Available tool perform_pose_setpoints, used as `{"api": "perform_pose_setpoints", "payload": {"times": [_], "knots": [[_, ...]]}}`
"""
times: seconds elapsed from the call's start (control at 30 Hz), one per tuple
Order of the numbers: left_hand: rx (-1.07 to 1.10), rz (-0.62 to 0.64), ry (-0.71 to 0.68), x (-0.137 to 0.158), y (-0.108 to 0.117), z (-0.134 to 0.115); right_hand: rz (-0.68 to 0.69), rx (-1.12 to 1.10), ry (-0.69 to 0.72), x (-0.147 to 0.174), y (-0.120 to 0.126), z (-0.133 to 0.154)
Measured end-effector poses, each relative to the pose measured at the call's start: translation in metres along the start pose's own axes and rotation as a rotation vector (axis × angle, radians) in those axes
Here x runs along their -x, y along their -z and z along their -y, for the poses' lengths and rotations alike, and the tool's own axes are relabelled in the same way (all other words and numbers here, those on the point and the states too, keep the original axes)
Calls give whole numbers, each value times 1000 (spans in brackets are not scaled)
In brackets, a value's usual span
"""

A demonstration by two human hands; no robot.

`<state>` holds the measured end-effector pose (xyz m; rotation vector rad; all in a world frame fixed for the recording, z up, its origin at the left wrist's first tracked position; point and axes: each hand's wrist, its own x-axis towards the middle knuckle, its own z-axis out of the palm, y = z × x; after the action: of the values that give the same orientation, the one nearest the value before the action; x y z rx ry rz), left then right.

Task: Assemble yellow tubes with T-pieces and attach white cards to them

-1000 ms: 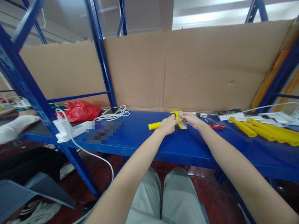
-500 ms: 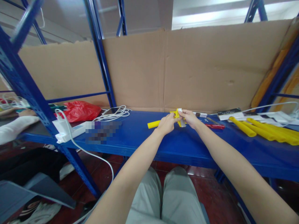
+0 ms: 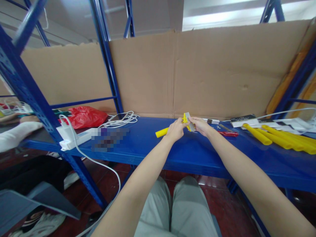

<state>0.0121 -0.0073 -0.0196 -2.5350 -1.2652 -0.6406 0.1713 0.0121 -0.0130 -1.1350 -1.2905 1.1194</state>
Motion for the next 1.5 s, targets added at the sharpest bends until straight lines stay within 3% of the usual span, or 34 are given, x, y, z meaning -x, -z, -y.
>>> {"api": "perform_pose_setpoints", "payload": {"times": [0.23, 1.07, 1.5], "knots": [[36, -30, 176, -1, 0, 7, 171, 34, -43, 9, 3, 2], [80, -59, 164, -1, 0, 13, 93, 147, -63, 16, -4, 5], [83, -2, 162, 0, 4, 7, 33, 249, 86, 11, -7, 3]]}}
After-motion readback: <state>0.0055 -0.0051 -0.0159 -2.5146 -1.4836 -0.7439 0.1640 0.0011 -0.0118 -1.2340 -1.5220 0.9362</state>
